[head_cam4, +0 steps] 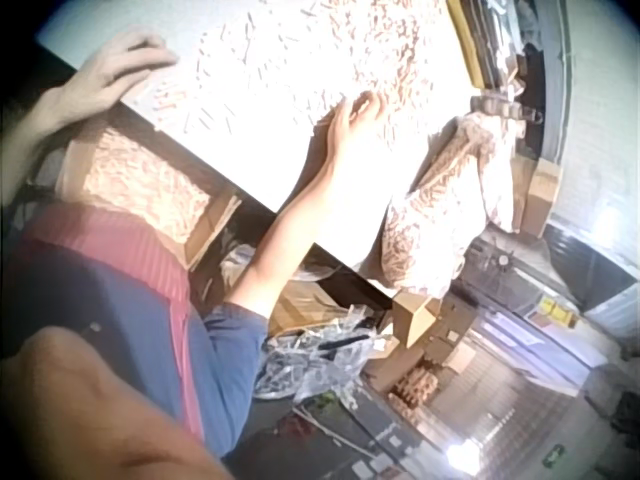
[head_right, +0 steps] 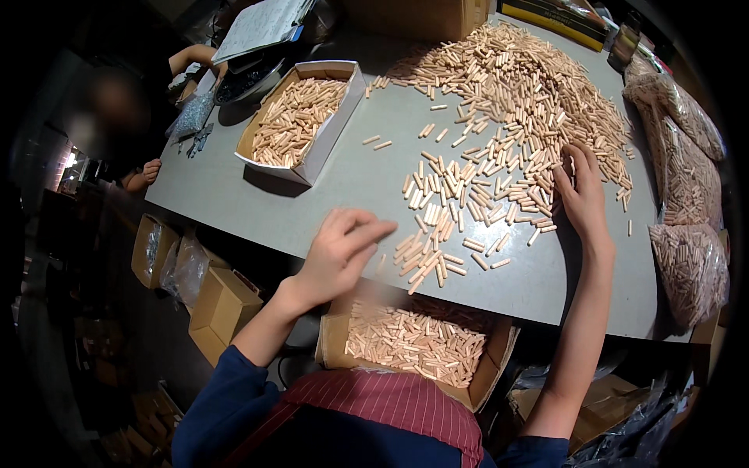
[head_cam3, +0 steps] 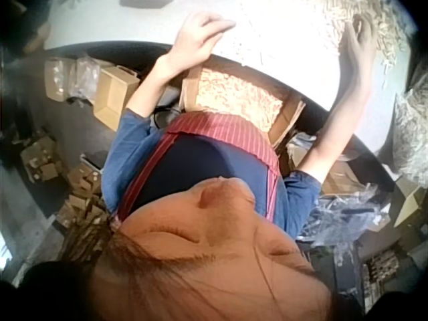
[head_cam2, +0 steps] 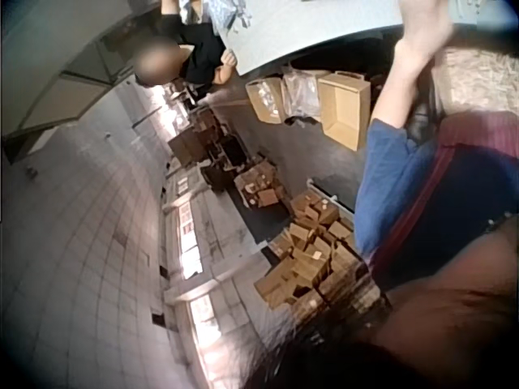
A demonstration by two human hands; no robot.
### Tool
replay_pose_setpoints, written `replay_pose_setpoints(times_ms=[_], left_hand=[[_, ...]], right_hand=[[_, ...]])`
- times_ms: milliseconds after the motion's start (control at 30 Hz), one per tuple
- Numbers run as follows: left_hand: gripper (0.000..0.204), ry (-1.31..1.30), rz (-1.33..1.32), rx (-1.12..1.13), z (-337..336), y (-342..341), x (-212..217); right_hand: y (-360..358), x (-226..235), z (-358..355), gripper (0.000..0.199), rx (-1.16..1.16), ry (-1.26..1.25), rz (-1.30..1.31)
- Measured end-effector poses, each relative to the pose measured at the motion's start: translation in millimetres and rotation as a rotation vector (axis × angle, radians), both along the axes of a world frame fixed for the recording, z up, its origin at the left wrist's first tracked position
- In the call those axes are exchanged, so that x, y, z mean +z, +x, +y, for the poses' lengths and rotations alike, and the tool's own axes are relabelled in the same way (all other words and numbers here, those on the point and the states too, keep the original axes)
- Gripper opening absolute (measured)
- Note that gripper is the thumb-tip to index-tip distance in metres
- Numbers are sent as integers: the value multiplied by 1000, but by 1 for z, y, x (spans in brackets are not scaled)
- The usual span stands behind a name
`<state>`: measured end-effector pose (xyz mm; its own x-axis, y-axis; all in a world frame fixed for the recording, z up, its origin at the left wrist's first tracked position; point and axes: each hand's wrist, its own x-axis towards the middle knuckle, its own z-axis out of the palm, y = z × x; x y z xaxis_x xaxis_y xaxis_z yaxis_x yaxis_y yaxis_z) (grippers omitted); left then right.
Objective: The person sorts a large pile of wooden corks on a table, picking them up by hand and placing them into a cardboard box. They repeatedly gather corks from the table surface and transfer them into the container.
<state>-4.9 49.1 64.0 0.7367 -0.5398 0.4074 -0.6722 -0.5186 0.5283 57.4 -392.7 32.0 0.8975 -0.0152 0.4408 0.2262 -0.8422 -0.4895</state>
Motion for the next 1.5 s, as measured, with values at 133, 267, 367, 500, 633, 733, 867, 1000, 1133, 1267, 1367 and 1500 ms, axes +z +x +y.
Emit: replay_pose_setpoints(times_ms=[133, 267, 367, 500, 633, 733, 867, 1000, 1133, 1267, 1367, 1500], left_hand=[[37, 31, -11, -129, 2, -9, 1], [30, -34, 117, -271, 12, -11, 2], [29, -325, 581, -88, 5, -16, 8], [36, -151, 160, -188, -15, -5, 11], [57, 76, -27, -409, -54, -13, 4], [69, 126, 11, -449, -60, -14, 0], [62, 1, 9, -258, -42, -7, -1], [47, -56, 0, -147, -30, -3, 6], [38, -40, -110, -195, -37, -7, -1], [29, -66, -99, -128, -50, -10, -3], [26, -60, -98, -109, -60, -6, 1], [26, -38, -104, -133, -62, -3, 1]], right_hand=[[2, -5, -5, 39, 3, -20, -22], [0, -2, -2, 39, 6, -15, -24], [-1, 2, 0, 39, 0, 7, 9], [-1, 4, 2, 38, -11, -16, 6], [-1, 4, 1, 38, -11, -6, 15], [-2, 6, 3, 41, -2, 31, 16], [-3, 6, 5, 43, -25, -22, -19], [-2, 4, 4, 41, -32, 31, 8], [-2, 3, 3, 41, -34, 6, -8], [-1, 3, 3, 42, -33, 5, 4], [-3, 4, 3, 42, -37, -27, -9], [-2, 3, 4, 43, -34, 4, 7]])
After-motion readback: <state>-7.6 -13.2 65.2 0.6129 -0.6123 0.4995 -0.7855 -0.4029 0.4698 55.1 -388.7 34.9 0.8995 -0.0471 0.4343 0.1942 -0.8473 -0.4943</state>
